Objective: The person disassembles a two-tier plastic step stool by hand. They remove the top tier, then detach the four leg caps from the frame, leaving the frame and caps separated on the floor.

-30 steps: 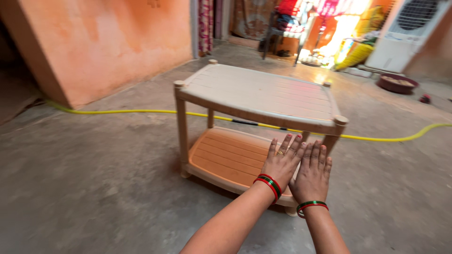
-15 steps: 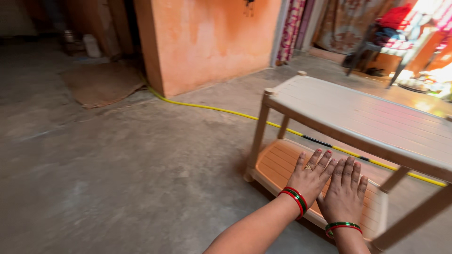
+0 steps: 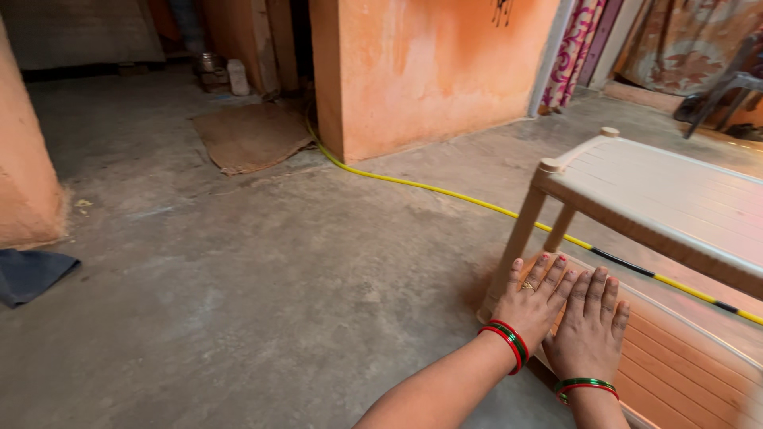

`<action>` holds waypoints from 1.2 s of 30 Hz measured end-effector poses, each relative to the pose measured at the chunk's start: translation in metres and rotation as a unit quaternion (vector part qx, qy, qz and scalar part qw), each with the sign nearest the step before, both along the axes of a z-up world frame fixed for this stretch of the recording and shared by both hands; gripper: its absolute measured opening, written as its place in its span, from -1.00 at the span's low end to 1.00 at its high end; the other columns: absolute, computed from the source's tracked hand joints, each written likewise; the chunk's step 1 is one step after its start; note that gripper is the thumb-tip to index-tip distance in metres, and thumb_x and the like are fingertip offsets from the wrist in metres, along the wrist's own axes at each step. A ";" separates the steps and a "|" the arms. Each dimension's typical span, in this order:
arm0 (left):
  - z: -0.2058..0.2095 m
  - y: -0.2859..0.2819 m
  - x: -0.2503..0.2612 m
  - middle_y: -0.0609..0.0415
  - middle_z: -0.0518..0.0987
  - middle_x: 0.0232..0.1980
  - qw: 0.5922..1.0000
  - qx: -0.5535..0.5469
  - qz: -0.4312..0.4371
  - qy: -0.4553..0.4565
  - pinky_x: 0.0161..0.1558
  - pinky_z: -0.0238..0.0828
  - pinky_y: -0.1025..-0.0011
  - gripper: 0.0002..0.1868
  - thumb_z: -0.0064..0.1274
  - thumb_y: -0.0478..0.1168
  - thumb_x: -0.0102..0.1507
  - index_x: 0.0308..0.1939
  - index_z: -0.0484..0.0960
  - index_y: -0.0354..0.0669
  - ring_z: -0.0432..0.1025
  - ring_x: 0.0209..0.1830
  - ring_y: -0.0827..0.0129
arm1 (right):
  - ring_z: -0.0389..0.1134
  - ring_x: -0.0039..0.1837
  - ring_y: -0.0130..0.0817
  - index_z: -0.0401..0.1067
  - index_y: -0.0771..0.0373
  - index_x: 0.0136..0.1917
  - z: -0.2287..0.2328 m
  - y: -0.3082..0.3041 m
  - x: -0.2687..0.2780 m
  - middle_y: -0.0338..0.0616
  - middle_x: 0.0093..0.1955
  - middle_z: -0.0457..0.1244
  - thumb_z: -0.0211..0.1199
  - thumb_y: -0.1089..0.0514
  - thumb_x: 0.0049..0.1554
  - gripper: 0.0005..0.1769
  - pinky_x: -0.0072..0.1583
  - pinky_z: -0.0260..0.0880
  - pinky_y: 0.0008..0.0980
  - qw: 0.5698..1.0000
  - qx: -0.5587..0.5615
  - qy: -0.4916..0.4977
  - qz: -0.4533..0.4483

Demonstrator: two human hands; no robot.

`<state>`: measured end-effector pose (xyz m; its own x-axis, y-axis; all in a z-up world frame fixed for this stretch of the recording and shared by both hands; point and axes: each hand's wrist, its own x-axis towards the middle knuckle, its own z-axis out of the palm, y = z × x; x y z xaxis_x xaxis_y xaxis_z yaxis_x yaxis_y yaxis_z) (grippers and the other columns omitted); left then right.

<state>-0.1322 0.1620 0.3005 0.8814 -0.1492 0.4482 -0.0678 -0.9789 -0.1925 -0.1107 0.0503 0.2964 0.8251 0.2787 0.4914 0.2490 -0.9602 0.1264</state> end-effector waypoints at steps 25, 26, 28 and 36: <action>0.010 -0.062 0.008 -0.10 -0.21 0.71 0.993 -0.091 -0.060 -0.037 0.53 -0.44 -0.16 0.10 0.16 0.07 0.20 0.63 -0.15 -0.21 -0.33 0.70 0.00 | -0.44 0.76 -0.13 -0.27 0.30 0.68 0.025 -0.078 -0.011 0.01 0.76 -0.36 0.22 -0.42 0.01 0.29 0.63 -0.42 -0.05 0.996 -0.054 -0.010 -0.065; 0.017 -0.075 0.008 -0.10 -0.23 0.71 0.991 -0.110 -0.079 -0.015 0.53 -0.45 -0.17 0.13 0.17 0.07 0.18 0.62 -0.17 -0.21 -0.35 0.71 -0.01 | -0.44 0.75 -0.13 -0.27 0.30 0.68 0.030 -0.091 -0.014 0.01 0.76 -0.36 0.22 -0.42 0.01 0.28 0.62 -0.42 -0.05 0.996 -0.055 -0.007 -0.074; 0.029 -0.099 0.009 -0.10 -0.24 0.71 0.986 -0.124 -0.109 0.008 0.54 -0.46 -0.17 0.14 0.18 0.07 0.16 0.62 -0.19 -0.21 -0.36 0.71 0.00 | -0.43 0.75 -0.14 -0.26 0.29 0.67 0.037 -0.114 -0.017 0.01 0.75 -0.36 0.20 -0.41 0.02 0.25 0.62 -0.42 -0.06 0.994 -0.056 -0.010 -0.090; 0.044 -0.169 0.023 -0.13 -0.24 0.71 0.984 -0.081 -0.150 -0.051 0.52 -0.45 -0.17 0.10 0.17 0.02 0.20 0.63 -0.17 -0.21 -0.37 0.70 -0.05 | -0.41 0.74 -0.17 -0.25 0.28 0.64 0.049 -0.187 -0.022 -0.03 0.73 -0.33 0.16 -0.41 0.03 0.21 0.61 -0.41 -0.03 0.994 -0.014 -0.036 -0.106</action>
<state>-0.1093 -0.0071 0.3444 0.7578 -0.3151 0.5714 -0.3463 -0.9364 -0.0571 -0.1327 -0.1371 0.3455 0.8301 0.1166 0.5453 0.0304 -0.9859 0.1646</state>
